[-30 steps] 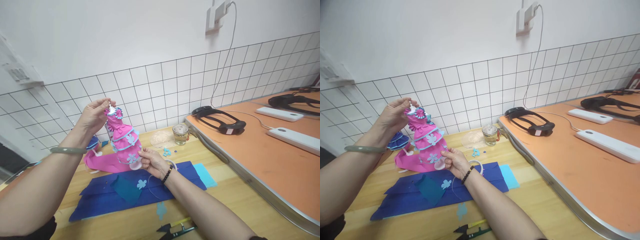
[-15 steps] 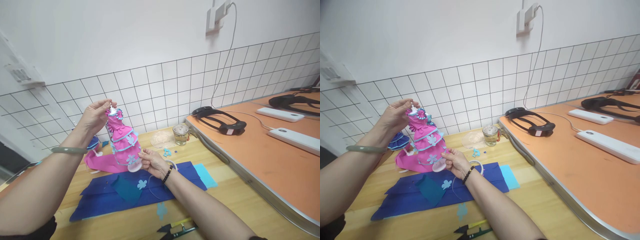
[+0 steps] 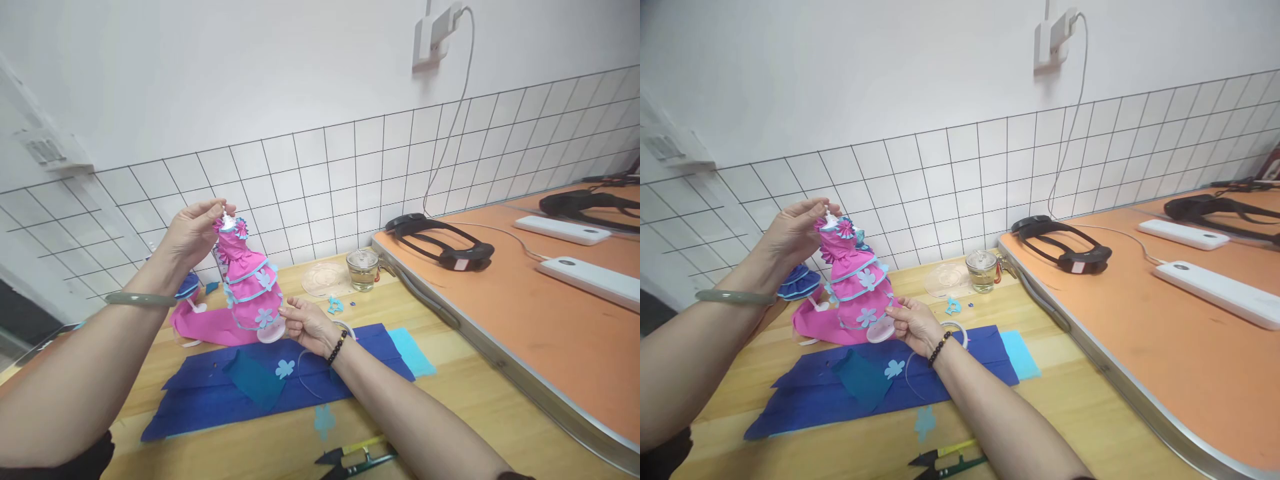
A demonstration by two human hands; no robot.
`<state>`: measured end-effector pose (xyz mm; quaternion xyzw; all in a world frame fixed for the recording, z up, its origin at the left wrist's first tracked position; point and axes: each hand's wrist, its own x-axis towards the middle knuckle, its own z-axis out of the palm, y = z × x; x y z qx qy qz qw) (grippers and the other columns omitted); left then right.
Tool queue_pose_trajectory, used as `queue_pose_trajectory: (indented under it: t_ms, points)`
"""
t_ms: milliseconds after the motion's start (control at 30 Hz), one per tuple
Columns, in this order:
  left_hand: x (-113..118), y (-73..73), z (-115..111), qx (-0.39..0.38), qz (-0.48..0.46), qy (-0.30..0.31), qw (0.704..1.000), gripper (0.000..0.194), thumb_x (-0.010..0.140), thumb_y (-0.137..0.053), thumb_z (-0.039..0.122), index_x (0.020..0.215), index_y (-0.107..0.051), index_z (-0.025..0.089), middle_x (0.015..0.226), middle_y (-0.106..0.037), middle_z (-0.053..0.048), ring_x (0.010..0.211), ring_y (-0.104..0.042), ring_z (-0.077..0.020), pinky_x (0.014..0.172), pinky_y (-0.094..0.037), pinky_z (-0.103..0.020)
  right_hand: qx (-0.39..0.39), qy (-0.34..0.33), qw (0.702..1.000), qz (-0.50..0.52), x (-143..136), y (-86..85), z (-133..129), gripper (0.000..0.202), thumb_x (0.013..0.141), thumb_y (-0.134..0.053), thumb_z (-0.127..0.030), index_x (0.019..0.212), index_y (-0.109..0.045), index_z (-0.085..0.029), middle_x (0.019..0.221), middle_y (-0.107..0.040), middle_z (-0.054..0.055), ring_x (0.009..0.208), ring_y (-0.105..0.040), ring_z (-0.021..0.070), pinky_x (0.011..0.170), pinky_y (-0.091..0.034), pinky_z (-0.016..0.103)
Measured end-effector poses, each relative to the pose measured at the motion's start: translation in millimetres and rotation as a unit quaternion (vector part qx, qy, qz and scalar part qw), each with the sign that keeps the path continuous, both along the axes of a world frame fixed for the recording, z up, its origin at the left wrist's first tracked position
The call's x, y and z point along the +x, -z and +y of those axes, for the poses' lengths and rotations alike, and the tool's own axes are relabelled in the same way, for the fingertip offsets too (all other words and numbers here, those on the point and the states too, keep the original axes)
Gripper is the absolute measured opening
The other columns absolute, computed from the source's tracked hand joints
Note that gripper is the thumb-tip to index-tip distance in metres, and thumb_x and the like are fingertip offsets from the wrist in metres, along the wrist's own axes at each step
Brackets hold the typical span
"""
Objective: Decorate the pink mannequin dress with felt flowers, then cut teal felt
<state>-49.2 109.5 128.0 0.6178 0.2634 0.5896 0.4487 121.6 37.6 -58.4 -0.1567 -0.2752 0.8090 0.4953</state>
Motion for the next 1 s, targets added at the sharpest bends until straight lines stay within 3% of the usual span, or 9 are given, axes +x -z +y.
queue_pose_trajectory:
  t_ms: [500, 767, 900, 1000]
  points:
    - [-1, 1.5, 0, -0.008, -0.001, -0.008, 1.000, 0.018, 0.063, -0.074, 0.015, 0.080, -0.069, 0.014, 0.076, -0.070, -0.006, 0.068, -0.062, -0.0155, 0.061, -0.049, -0.029, -0.011, 0.009, 1.000, 0.000, 0, 0.7, 2, 0.042, 0.052, -0.081, -0.015, 0.076, -0.046, -0.018, 0.046, -0.042, -0.013, 0.034, -0.026, -0.0007, 0.037, -0.016, 0.013]
    - [1, 6.2, 2, 0.006, 0.026, -0.035, 0.999, 0.022, 0.059, -0.076, 0.023, 0.079, -0.070, 0.019, 0.079, -0.069, -0.004, 0.069, -0.063, -0.0151, 0.065, -0.049, -0.028, -0.025, 0.026, 0.999, -0.014, 3, 4.4, 5, 0.033, 0.056, -0.079, -0.019, 0.077, -0.053, -0.016, 0.052, -0.045, -0.010, 0.034, -0.027, -0.0018, 0.034, -0.019, 0.012]
    - [1, 11.0, 9, 0.033, 0.042, -0.053, 0.997, 0.022, 0.060, -0.075, 0.025, 0.080, -0.070, 0.018, 0.079, -0.070, -0.005, 0.072, -0.062, -0.0154, 0.068, -0.049, -0.030, -0.059, 0.062, 0.995, -0.050, 3, 9.0, 9, 0.023, 0.062, -0.073, -0.018, 0.073, -0.053, -0.015, 0.058, -0.056, -0.004, 0.034, -0.032, -0.0014, 0.033, -0.021, 0.011]
    - [4, 15.4, 14, 0.054, 0.064, -0.095, 0.992, 0.023, 0.060, -0.075, 0.029, 0.080, -0.070, 0.018, 0.080, -0.070, -0.006, 0.074, -0.062, -0.0162, 0.068, -0.047, -0.029, -0.091, 0.133, 0.984, -0.082, 6, 12.1, 13, 0.018, 0.067, -0.067, -0.016, 0.071, -0.050, -0.016, 0.065, -0.063, 0.000, 0.033, -0.036, -0.0006, 0.031, -0.024, 0.011]
